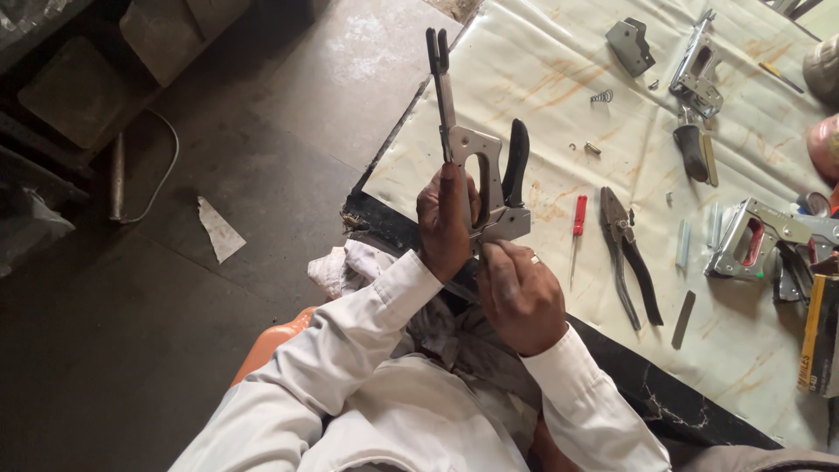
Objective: The person repairs a staple gun at a workbench. They hold the tool, use a red-handled screwdriver to loosen and tighten its screws, manipulate its handle and metal components, and reassemble the parts by hand.
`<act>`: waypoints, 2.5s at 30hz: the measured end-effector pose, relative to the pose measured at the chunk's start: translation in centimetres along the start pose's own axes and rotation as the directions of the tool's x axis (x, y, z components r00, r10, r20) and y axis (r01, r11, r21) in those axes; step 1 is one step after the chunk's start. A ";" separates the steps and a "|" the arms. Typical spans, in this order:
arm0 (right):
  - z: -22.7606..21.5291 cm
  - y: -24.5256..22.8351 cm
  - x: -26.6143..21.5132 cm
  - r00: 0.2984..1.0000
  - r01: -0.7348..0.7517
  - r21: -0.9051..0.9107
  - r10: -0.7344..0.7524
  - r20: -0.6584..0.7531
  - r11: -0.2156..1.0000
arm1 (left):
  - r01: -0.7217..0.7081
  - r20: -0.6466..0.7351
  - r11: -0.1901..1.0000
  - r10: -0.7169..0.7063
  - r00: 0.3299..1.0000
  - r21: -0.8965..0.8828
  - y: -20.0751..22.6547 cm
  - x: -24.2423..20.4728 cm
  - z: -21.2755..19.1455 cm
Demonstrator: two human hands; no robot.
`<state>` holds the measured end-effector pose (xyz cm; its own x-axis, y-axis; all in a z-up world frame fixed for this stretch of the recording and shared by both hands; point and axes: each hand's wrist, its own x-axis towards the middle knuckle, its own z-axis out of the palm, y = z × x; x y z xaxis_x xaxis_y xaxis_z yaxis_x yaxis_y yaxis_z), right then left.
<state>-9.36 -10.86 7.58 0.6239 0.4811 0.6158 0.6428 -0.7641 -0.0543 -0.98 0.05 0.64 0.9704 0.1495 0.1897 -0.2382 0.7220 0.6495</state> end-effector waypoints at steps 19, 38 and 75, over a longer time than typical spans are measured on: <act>1.5 -0.6 0.1 0.983 -0.169 0.116 0.176 -0.049 0.979 | 0.001 -0.005 0.998 -0.001 1.000 0.061 -0.4 0.6 -0.1; 1.7 -1.8 -1.0 0.451 -0.539 0.818 0.751 0.483 -0.202 | 0.063 -0.105 0.998 -0.061 0.993 0.007 0.1 1.1 0.2; 1.3 4.7 -3.1 0.447 -0.717 0.662 0.874 0.192 0.221 | 0.067 0.151 0.913 -0.139 0.979 0.402 -0.5 -1.3 3.8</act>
<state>-7.68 -15.41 4.36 0.9259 -0.3700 0.0763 -0.0112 -0.2288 -0.9734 -2.26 -3.05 2.86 0.9768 -0.0557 0.2068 -0.1683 0.3977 0.9019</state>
